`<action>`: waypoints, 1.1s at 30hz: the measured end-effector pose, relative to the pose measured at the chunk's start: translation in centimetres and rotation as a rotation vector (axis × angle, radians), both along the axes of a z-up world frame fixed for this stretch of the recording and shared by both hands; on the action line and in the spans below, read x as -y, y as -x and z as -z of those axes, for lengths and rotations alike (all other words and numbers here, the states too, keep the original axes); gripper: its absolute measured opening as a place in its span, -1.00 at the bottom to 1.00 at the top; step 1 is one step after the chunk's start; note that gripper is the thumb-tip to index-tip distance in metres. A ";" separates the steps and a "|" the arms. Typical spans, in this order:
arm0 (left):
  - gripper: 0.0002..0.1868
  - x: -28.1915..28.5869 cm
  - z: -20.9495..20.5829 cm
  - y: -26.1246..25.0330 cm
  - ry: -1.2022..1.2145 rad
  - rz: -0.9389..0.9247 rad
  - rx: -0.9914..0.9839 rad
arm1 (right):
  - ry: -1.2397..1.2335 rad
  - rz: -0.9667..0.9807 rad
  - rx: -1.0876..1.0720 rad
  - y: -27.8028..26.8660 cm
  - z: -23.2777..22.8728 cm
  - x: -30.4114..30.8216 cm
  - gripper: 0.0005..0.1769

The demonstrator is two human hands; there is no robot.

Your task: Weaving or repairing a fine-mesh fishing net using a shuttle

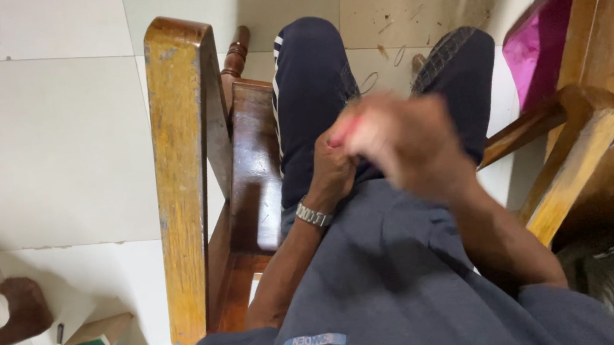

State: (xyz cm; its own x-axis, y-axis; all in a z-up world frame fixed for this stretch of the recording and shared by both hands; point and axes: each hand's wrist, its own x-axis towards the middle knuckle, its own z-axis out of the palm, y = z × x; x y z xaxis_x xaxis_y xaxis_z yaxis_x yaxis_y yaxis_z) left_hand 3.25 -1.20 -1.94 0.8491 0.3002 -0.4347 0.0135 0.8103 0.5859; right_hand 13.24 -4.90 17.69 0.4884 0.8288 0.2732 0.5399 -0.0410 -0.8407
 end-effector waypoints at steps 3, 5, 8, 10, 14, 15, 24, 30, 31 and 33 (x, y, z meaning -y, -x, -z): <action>-0.83 -1.6 -1.4 0.5 0.111 0.115 0.121 | -0.072 -0.447 -0.284 5.4 0.9 -0.6 -0.72; -0.85 -2.0 -3.3 0.9 0.131 0.115 0.133 | -0.112 -0.582 -0.434 7.4 -0.3 -2.2 -0.73; -0.84 -2.3 -4.7 1.8 0.169 0.131 0.168 | -0.190 -0.790 -0.688 9.5 -1.2 -3.6 -0.74; -0.82 -2.3 -4.9 2.3 0.190 0.149 0.187 | -0.229 -0.861 -0.796 10.8 -0.9 -4.0 -0.74; -0.80 -1.8 -5.0 3.3 0.190 0.125 0.269 | -0.213 -0.805 -0.912 13.3 0.4 -4.8 -0.73; -0.81 -1.8 -5.0 3.4 0.166 0.126 0.294 | -0.238 -0.791 -0.945 13.6 0.7 -5.2 -0.71; -0.87 -0.6 -5.0 4.7 0.175 0.100 0.344 | -0.229 -0.726 -0.853 14.8 2.7 -6.4 -0.67; -0.86 1.3 -4.2 5.8 0.153 0.043 0.324 | -0.179 -0.611 -0.877 15.7 4.1 -6.8 -0.71; -0.86 1.3 -4.2 5.8 0.152 0.045 0.328 | -0.179 -0.610 -0.871 15.9 4.3 -6.9 -0.71; -0.90 1.6 -4.5 6.1 0.166 0.001 0.274 | -0.160 -0.610 -0.866 16.4 4.7 -7.0 -0.71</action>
